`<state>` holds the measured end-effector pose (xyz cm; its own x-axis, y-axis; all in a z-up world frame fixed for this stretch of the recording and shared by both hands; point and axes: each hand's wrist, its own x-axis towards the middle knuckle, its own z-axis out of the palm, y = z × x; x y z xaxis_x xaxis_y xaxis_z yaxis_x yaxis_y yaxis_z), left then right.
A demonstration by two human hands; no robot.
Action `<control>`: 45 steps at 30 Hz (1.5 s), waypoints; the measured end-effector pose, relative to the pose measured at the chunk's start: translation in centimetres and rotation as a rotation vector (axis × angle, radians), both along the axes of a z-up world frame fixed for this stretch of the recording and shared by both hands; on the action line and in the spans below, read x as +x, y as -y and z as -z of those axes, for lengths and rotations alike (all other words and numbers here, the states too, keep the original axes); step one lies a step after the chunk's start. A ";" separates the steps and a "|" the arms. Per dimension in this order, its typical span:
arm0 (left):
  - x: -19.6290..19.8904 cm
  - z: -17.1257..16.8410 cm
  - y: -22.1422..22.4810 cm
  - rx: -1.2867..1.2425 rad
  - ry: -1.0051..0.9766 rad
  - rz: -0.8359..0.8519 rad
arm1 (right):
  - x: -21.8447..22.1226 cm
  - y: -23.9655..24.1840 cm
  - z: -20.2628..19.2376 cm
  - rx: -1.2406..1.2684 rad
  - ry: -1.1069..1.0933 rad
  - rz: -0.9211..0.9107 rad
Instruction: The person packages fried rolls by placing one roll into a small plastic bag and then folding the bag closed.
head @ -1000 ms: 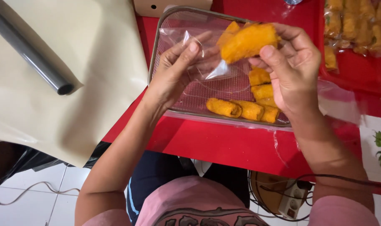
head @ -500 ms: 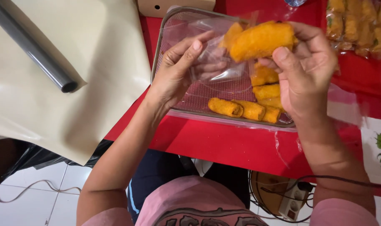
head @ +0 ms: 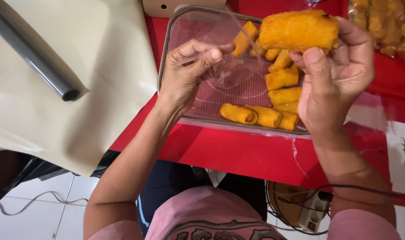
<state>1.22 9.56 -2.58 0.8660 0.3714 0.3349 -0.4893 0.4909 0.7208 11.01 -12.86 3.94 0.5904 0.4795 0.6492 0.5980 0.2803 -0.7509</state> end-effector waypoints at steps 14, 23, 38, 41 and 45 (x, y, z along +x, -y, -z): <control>-0.4 -0.2 -0.1 0.141 0.088 0.069 | -0.3 -0.5 0.3 -0.016 -0.037 -0.015; -0.6 -0.6 0.3 0.401 0.023 -0.079 | -0.4 -0.3 0.2 -0.036 -0.034 -0.014; -0.6 -0.8 0.2 0.369 -0.038 -0.315 | 0.3 0.0 1.2 -0.048 -0.022 0.005; -0.6 -1.1 0.4 0.326 -0.074 -0.305 | 0.3 0.0 1.1 -0.047 -0.028 0.015; -1.2 -2.0 0.7 0.354 -0.166 -0.318 | 0.4 0.4 0.8 -0.022 -0.102 0.036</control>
<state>0.00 8.86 -0.61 0.7806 0.5138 0.3559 -0.4399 0.0470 0.8968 11.36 -13.21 3.17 0.6700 0.4703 0.5744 0.5279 0.2422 -0.8141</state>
